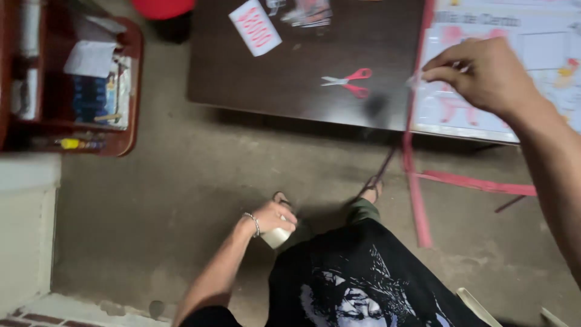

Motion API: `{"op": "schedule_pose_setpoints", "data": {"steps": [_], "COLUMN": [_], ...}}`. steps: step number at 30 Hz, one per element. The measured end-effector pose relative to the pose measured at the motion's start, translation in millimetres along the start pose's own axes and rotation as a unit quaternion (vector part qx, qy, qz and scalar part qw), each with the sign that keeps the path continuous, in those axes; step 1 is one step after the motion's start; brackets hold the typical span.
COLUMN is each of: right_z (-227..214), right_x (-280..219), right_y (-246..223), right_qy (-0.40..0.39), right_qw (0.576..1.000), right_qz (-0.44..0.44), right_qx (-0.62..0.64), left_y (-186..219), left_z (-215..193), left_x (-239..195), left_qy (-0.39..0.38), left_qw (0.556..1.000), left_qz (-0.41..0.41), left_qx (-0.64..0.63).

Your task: Assembling a promotional sign by taping a laminated poster onto a metal frame stand

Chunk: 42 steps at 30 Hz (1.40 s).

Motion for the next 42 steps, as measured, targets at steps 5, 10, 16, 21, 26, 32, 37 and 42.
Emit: {"op": "schedule_pose_setpoints", "data": {"steps": [5, 10, 16, 21, 26, 32, 37, 42], "right_z": [158.6, 324.1, 449.9, 460.8, 449.5, 465.8, 445.3, 382.9], "right_x": [61.6, 117.0, 154.9, 189.3, 188.4, 200.4, 191.2, 170.4], "right_y": [-134.8, -182.0, -200.4, -214.3, -239.2, -223.1, -240.9, -263.2], "right_qy": [-0.065, -0.174, -0.211, -0.209, -0.245, -0.242, -0.219, -0.253], "right_qw": [0.987, 0.982, 0.965, 0.96, 0.952, 0.948, 0.946, 0.887], "right_qz": [-0.141, -0.038, 0.037, 0.037, 0.064, 0.092, 0.15, 0.128], "right_qx": [-0.051, -0.055, -0.15, -0.182, -0.17, -0.183, -0.188, -0.364], "left_y": [-122.3, -249.5, -324.1, -285.5, -275.7, -268.8, -240.3, -245.8], "left_z": [-11.7, 16.4, 59.5, 26.9, 19.7, 1.8, -14.2, -11.5], "left_x": [-87.4, -121.8, -101.7, -103.0, -106.3, -112.9, -122.6, -115.2], "left_qy": [0.019, 0.128, 0.169, 0.182, 0.124, 0.186, 0.164, 0.155], "left_qw": [0.996, 0.971, 0.974, 0.971, 0.977, 0.961, 0.951, 0.954], "left_qz": [-0.019, 0.093, 0.148, -0.011, -0.034, 0.033, 0.012, 0.038], "left_qx": [-0.084, -0.181, -0.039, -0.153, -0.169, -0.204, -0.261, -0.255]}}
Point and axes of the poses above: each hand's wrist, its own x-axis towards the middle knuckle, its own z-axis out of the palm, y = z × x, the point moved 8 cm from there along x, towards the middle knuckle, and after that the axes turned 14 degrees about z, right-handed, at the moved point
